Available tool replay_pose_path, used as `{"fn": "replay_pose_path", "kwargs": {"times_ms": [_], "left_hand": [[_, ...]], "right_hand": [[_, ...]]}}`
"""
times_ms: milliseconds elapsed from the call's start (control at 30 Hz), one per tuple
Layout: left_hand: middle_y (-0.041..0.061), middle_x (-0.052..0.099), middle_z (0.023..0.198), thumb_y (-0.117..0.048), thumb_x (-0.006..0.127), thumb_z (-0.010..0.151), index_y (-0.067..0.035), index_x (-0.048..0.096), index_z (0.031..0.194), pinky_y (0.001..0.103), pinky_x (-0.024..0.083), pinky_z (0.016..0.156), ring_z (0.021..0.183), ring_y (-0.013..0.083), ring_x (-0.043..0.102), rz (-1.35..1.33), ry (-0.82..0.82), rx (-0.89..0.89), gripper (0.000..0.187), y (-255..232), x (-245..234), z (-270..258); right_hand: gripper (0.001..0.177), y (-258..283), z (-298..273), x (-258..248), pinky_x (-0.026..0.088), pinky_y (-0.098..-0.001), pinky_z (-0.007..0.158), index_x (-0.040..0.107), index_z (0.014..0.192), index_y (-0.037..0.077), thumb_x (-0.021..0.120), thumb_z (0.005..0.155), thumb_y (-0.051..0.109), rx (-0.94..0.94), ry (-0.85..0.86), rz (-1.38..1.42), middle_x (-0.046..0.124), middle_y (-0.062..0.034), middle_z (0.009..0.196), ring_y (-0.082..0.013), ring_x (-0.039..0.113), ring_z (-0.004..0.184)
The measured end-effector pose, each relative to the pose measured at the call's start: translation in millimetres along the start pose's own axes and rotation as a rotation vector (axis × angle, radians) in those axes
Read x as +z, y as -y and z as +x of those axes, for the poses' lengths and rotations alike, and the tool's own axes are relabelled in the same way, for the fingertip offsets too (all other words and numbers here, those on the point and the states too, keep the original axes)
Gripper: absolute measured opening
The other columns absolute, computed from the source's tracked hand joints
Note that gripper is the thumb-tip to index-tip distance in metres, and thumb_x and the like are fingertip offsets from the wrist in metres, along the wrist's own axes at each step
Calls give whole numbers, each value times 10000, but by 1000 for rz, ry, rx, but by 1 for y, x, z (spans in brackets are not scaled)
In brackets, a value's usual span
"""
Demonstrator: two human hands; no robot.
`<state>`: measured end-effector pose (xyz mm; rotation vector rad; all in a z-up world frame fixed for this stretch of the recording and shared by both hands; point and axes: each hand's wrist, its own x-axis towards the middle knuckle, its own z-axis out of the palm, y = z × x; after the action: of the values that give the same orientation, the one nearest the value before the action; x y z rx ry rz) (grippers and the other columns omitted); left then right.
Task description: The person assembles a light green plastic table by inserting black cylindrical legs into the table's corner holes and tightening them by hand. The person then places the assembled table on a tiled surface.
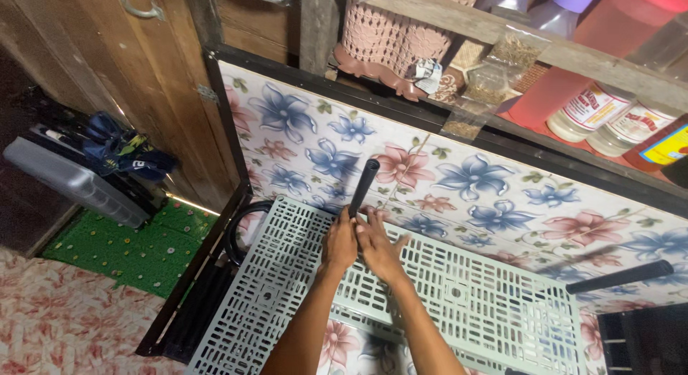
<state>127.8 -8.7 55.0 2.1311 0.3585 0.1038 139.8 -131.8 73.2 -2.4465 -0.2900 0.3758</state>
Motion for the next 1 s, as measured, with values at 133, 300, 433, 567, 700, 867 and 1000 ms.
{"fn": "replay_pose_path", "kwargs": {"times_ms": [133, 300, 433, 567, 700, 867, 1000], "left_hand": [[291, 634, 1199, -103, 611, 822, -34, 409, 1436, 539, 521, 857, 1059, 475, 638, 22, -94, 156, 650, -4, -3, -2], [285, 647, 1185, -125, 576, 965, -18, 447, 1446, 540, 540, 859, 1036, 467, 662, 64, -206, 137, 509, -8, 5, -1], [270, 645, 1168, -155, 580, 967, 21, 464, 1353, 546, 544, 824, 1000, 457, 668, 121, -133, 72, 439, -6, 8, 1], [274, 636, 1179, -151, 578, 971, 25, 475, 1307, 555, 534, 821, 1000, 464, 663, 123, -120, 54, 393, -6, 9, 3], [285, 632, 1185, -127, 582, 944, 25, 496, 1282, 536, 538, 841, 1021, 471, 659, 103, -189, 112, 380, -5, 12, 5], [293, 651, 1164, -152, 536, 965, -11, 522, 1346, 542, 521, 862, 1038, 490, 647, -151, -305, 185, 406, -11, 19, 13], [283, 666, 1141, -206, 540, 1007, -17, 525, 1291, 560, 511, 857, 1019, 497, 652, -142, -282, 200, 341, -13, 13, 16]], "right_hand": [[573, 25, 19, -12, 293, -530, 1060, 502, 1457, 58, 615, 970, 339, -138, -83, 502, 650, -125, 1299, -227, 559, 1232], [336, 56, 36, -42, 464, -284, 776, 683, 1198, -42, 681, 1041, 255, -226, -262, 680, 637, -61, 929, -119, 550, 857], [325, 80, 45, -67, 400, -296, 677, 678, 1256, -8, 688, 1024, 219, -180, -350, 622, 575, -79, 840, -134, 477, 753], [355, 98, 54, -75, 495, -244, 783, 644, 1287, 10, 686, 977, 178, -327, -408, 748, 713, -42, 1038, -90, 603, 868], [371, 102, 55, -69, 512, -256, 824, 594, 1328, 22, 641, 1007, 201, -315, -447, 735, 730, -93, 1057, -113, 635, 932], [325, 94, 53, -55, 482, -258, 930, 583, 1306, 21, 581, 1075, 250, -394, -471, 743, 721, -77, 1096, -120, 634, 1036], [259, 90, 64, -47, 471, -248, 830, 604, 1175, 45, 568, 1084, 284, -342, -444, 804, 626, -34, 973, -106, 573, 903]]}}
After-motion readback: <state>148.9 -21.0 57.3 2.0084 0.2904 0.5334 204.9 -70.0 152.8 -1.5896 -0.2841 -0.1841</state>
